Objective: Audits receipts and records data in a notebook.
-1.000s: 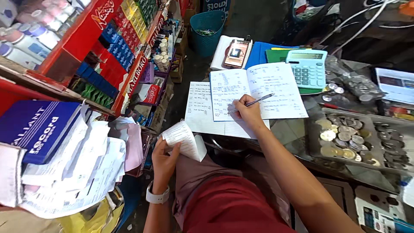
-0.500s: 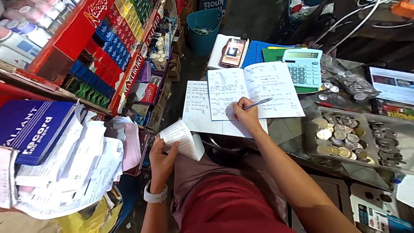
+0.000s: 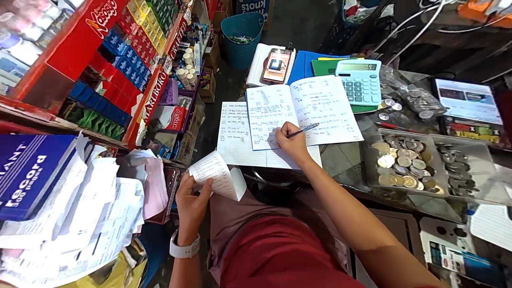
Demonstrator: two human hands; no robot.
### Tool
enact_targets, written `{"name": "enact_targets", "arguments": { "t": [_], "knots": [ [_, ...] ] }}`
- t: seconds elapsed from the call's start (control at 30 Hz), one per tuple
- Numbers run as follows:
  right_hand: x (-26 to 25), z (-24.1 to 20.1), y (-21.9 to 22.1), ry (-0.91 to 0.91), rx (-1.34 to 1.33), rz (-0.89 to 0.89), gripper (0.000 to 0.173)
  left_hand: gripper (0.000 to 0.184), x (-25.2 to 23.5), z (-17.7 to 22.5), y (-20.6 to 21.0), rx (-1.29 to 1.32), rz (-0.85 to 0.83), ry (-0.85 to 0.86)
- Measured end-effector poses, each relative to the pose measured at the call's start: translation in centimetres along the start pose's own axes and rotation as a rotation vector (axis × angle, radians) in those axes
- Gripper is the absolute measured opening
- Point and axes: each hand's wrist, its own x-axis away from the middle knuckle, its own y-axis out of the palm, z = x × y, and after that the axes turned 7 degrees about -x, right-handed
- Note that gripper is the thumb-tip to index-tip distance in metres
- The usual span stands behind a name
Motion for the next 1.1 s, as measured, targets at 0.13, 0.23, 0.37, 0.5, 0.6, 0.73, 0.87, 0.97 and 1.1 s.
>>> {"name": "enact_targets", "arguments": {
  "t": [0.13,0.23,0.37,0.5,0.6,0.73,0.87,0.97,1.1],
  "knots": [
    [0.0,0.3,0.0,-0.018,-0.004,-0.001,0.031,0.014,0.0,-0.1,0.0,-0.012,0.003,0.003],
    [0.0,0.3,0.1,-0.009,-0.023,0.003,0.032,0.013,-0.1,0.0,0.0,-0.013,-0.004,0.001],
    [-0.2,0.9,-0.5,-0.006,0.021,-0.004,0.028,0.015,-0.3,0.0,0.2,-0.035,-0.012,0.022],
    [-0.5,0.9,-0.7,0.010,0.018,-0.003,0.025,0.012,-0.4,0.1,0.7,-0.024,-0.014,0.034],
    [-0.6,0.7,-0.8,0.010,0.000,0.007,0.027,0.013,-0.4,0.2,0.8,0.000,-0.018,0.020],
    [-0.5,0.4,-0.7,0.048,0.003,0.014,0.027,0.012,-0.4,0.4,0.9,0.018,-0.016,0.005],
    [-0.4,0.2,-0.7,0.052,-0.002,0.027,0.027,0.012,-0.3,0.4,1.0,0.020,-0.013,0.004],
    [-0.4,0.3,-0.9,0.037,-0.013,0.026,0.027,0.012,-0.2,0.4,1.0,0.012,-0.013,0.004],
    [-0.1,-0.4,-0.4,0.017,0.005,0.018,0.026,0.013,-0.1,0.2,0.8,0.018,-0.004,0.027]
  ]
}}
